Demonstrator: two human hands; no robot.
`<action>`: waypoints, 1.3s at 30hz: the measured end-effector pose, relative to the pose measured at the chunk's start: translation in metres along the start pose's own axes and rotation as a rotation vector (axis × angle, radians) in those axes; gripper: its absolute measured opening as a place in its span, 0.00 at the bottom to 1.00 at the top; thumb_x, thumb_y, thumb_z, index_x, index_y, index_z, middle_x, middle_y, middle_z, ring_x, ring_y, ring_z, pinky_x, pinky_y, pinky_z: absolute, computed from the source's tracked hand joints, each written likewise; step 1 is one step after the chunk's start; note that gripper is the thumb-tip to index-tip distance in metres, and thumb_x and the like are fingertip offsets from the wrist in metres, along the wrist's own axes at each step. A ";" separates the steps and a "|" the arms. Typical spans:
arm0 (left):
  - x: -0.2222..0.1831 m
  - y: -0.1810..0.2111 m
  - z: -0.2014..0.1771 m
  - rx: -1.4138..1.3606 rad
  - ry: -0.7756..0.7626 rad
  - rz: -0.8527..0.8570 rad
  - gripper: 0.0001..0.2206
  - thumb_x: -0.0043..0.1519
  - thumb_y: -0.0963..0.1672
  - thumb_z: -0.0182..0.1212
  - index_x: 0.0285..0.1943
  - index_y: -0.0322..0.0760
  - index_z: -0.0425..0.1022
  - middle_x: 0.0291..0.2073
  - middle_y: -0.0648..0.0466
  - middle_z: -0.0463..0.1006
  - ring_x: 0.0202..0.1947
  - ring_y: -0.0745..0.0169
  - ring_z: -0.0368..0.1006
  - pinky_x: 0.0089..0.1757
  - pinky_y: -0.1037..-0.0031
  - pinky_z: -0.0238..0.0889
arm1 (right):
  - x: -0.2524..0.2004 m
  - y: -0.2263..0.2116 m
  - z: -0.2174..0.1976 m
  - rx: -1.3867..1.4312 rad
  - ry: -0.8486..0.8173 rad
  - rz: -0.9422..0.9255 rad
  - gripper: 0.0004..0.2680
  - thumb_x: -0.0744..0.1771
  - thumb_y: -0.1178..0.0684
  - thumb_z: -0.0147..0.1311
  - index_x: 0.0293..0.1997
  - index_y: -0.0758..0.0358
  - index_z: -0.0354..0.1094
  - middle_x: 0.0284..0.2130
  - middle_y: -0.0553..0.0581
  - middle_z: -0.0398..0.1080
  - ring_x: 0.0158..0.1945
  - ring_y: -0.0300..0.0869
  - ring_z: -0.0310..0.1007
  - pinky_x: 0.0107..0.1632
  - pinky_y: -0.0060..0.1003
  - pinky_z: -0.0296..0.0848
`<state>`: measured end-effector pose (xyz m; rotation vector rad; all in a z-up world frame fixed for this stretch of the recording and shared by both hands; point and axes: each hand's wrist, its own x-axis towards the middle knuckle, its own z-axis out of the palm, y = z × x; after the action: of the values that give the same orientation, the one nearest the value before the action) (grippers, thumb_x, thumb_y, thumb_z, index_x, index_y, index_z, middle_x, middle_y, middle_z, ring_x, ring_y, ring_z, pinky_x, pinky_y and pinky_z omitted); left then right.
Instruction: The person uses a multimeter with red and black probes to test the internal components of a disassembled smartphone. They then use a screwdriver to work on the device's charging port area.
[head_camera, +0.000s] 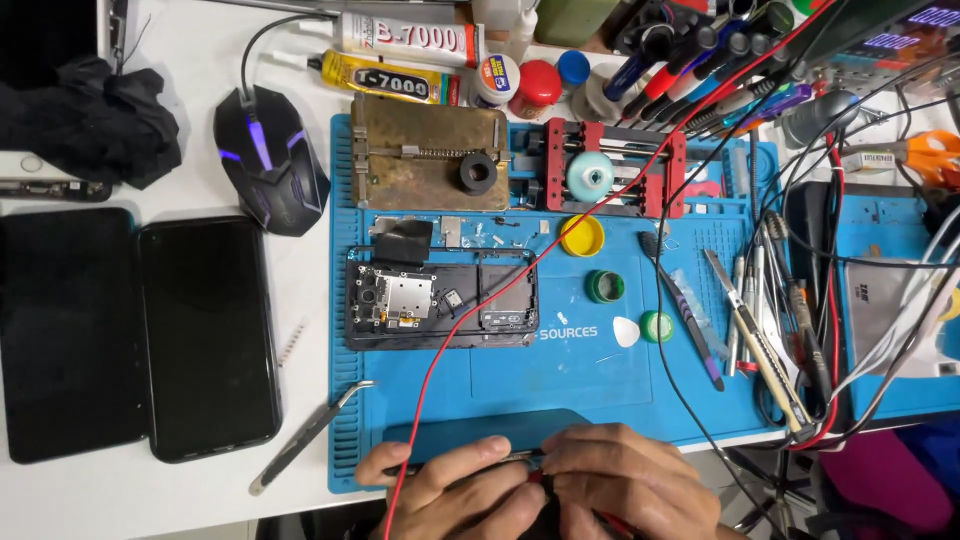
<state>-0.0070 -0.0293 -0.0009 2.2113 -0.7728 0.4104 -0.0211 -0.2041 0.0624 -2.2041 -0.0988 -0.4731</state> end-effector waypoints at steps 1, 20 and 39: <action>0.004 -0.003 0.002 0.001 -0.002 -0.004 0.13 0.76 0.50 0.42 0.49 0.68 0.76 0.47 0.85 0.86 0.59 0.84 0.76 0.59 0.57 0.45 | 0.003 0.006 -0.003 0.001 -0.003 0.002 0.06 0.67 0.54 0.59 0.30 0.59 0.73 0.29 0.54 0.82 0.31 0.43 0.89 0.37 0.31 0.91; 0.000 -0.016 0.024 -0.202 0.190 0.119 0.04 0.72 0.46 0.68 0.50 0.57 0.79 0.40 0.74 0.90 0.54 0.70 0.82 0.67 0.57 0.34 | -0.047 0.108 -0.081 0.208 0.242 -0.077 0.07 0.78 0.55 0.51 0.59 0.69 0.61 0.55 0.72 0.67 0.61 0.62 0.77 0.69 0.59 0.90; -0.002 -0.018 0.021 -0.192 0.125 0.123 0.06 0.73 0.47 0.69 0.55 0.59 0.78 0.43 0.75 0.91 0.56 0.66 0.84 0.71 0.56 0.31 | 0.028 0.020 -0.048 0.200 -0.395 0.058 0.02 0.69 0.63 0.55 0.37 0.67 0.71 0.41 0.65 0.81 0.48 0.54 0.90 0.54 0.41 0.88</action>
<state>0.0040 -0.0339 -0.0256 1.9474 -0.8472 0.5079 -0.0051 -0.2563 0.0854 -2.0692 -0.2795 0.0110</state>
